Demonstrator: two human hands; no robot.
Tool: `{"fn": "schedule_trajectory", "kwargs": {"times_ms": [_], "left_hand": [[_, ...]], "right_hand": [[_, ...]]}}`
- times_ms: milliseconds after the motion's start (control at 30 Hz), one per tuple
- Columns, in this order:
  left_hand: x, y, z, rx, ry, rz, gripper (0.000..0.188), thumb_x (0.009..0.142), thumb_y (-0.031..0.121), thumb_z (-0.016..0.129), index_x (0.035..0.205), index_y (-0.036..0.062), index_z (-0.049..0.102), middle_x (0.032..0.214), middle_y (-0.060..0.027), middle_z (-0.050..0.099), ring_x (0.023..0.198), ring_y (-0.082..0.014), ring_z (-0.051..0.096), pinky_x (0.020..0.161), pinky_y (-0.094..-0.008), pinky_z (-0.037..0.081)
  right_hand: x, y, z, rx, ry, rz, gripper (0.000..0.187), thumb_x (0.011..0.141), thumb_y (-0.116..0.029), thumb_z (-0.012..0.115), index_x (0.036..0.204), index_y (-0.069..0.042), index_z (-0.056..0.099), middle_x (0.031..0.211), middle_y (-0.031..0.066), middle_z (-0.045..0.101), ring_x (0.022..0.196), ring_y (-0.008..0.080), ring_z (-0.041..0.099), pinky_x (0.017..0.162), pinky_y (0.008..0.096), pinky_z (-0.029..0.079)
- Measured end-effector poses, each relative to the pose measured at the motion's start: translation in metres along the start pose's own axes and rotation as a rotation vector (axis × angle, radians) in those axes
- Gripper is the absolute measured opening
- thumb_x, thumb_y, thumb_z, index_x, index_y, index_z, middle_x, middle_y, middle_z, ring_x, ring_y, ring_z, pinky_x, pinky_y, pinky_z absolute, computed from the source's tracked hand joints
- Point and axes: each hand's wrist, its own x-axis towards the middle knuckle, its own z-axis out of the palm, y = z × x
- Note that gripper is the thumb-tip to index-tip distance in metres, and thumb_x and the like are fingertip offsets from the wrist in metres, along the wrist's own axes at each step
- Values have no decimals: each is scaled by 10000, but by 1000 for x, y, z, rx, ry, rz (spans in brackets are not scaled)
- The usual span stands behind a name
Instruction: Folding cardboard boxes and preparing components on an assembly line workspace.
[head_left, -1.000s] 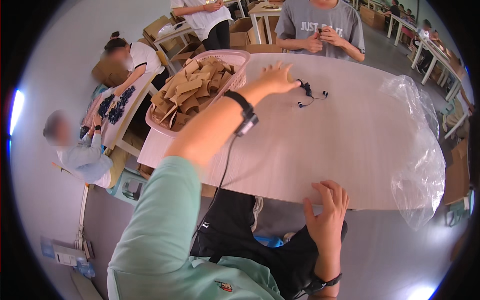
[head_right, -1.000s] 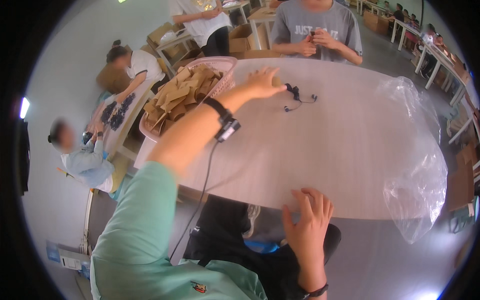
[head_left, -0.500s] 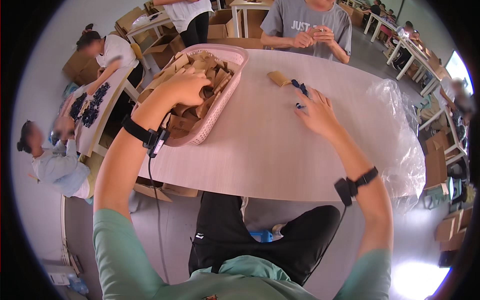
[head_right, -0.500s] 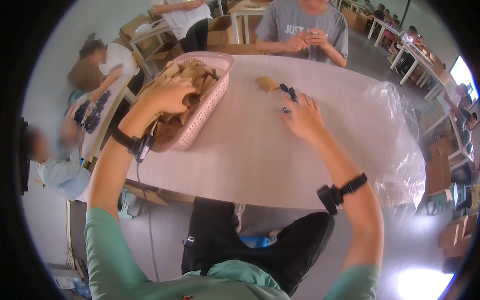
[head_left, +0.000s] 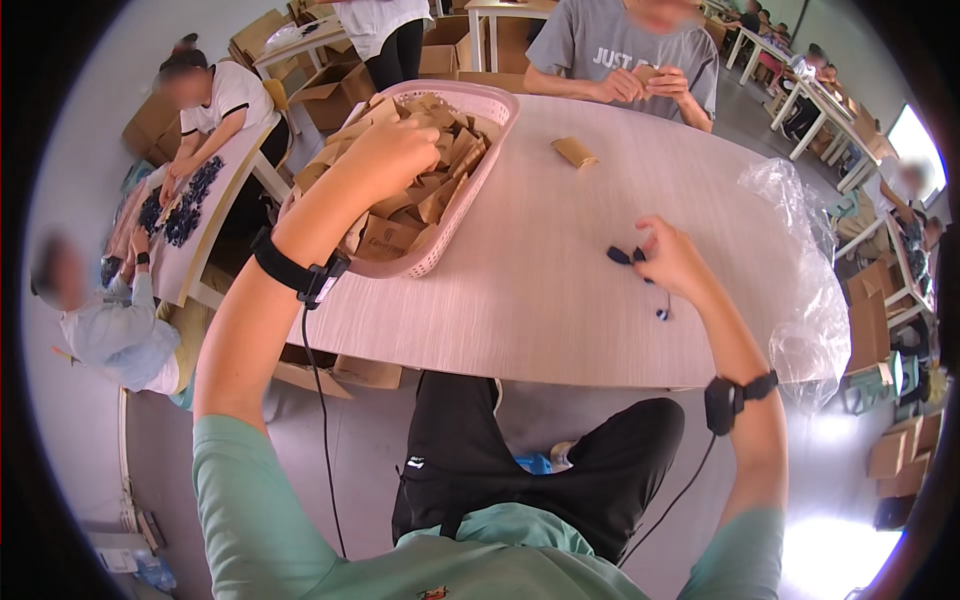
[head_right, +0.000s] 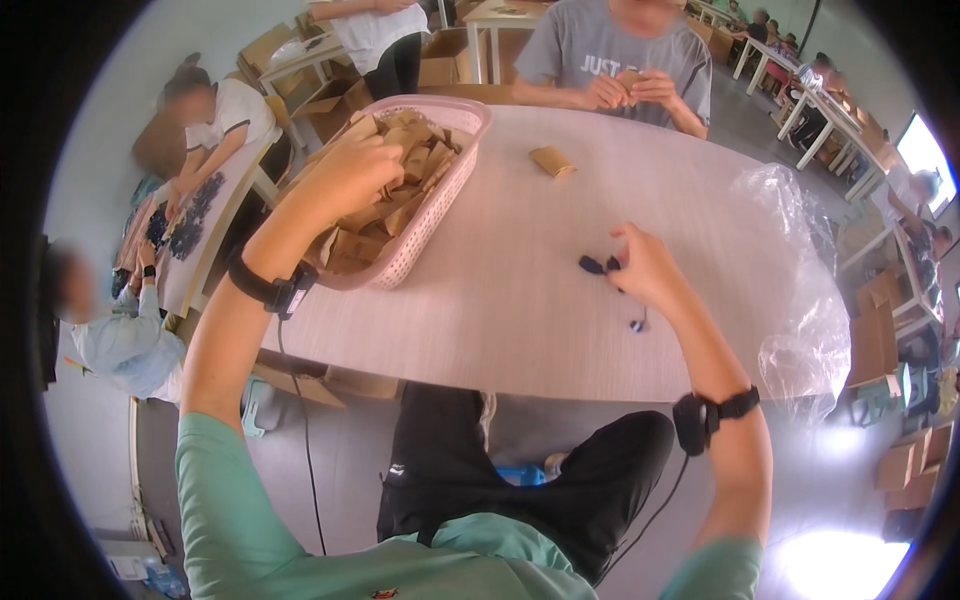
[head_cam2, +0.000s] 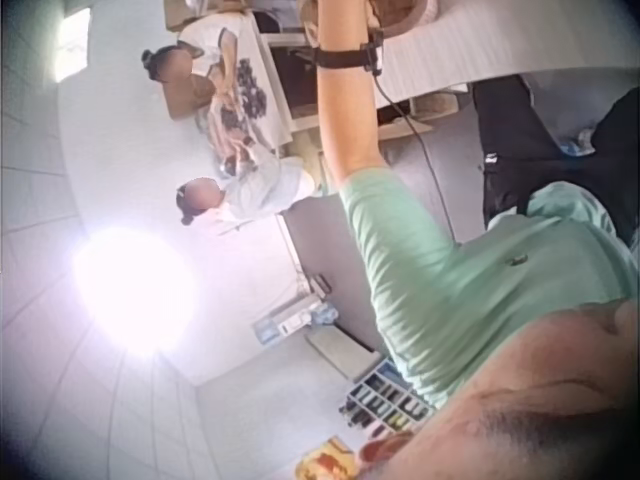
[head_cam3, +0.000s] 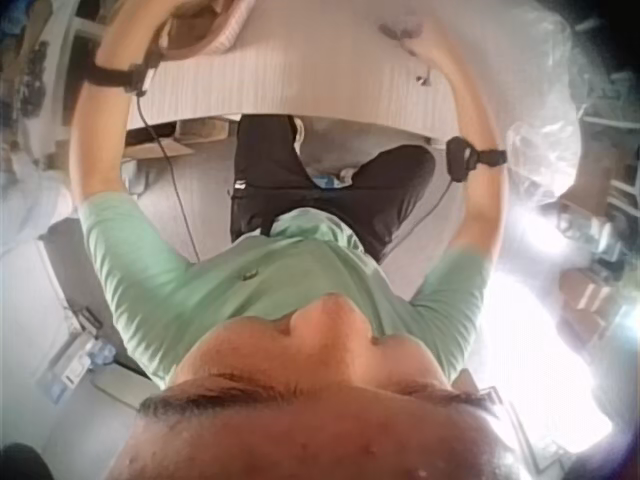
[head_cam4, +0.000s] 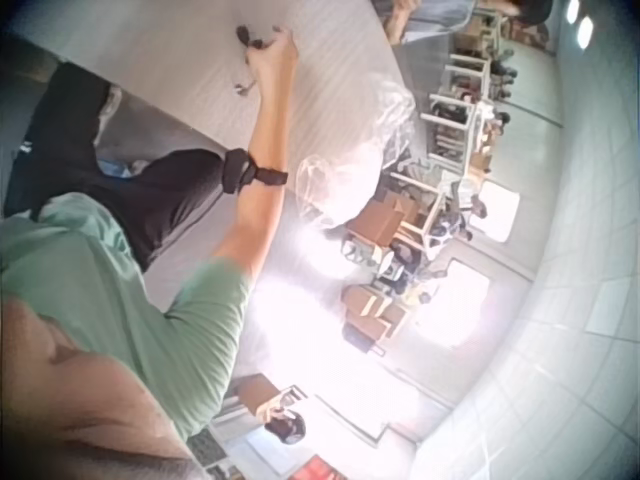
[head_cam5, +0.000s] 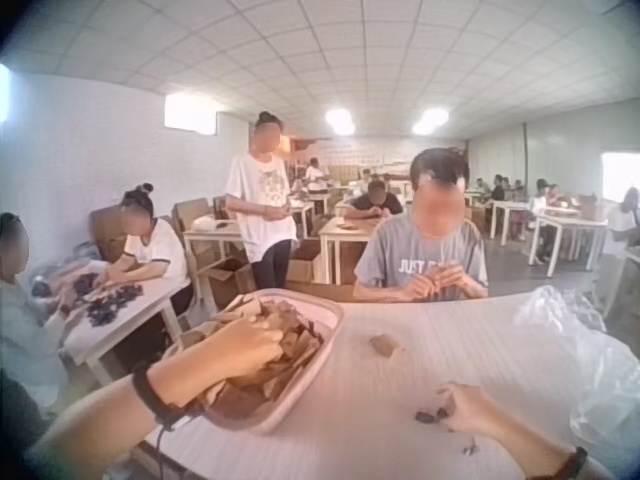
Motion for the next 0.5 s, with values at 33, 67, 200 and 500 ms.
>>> {"fn": "schedule_trajectory", "kwargs": {"times_ms": [33,67,200,500], "left_hand": [[-2,2,-5,-2,9,1,72,755,87,740,819,120,734,948,-23,643,1026,-223,611,907,-390,484],[-3,3,-11,-7,69,-4,78,774,91,732,847,117,733,930,-27,633,1019,-219,612,913,-392,476],[-11,11,-44,-187,327,-138,129,874,102,692,1003,105,685,950,-47,636,888,-219,629,855,-376,491],[-77,174,-27,-972,591,-286,192,865,-64,603,1005,49,536,1274,-123,616,959,-271,636,764,-359,522]], "right_hand": [[-11,0,-6,30,-105,46,413,759,-60,713,1163,-35,634,957,136,653,873,258,655,747,373,529],[-21,0,-10,60,-210,92,454,762,-35,700,1209,-30,618,936,109,646,859,213,649,743,337,525],[-61,-11,-26,463,-199,187,482,785,-31,610,1265,10,599,962,114,639,815,224,639,694,350,531],[-185,-53,-5,1755,-231,380,505,788,-1,506,1290,57,524,1000,139,609,810,260,643,716,369,544]]}}
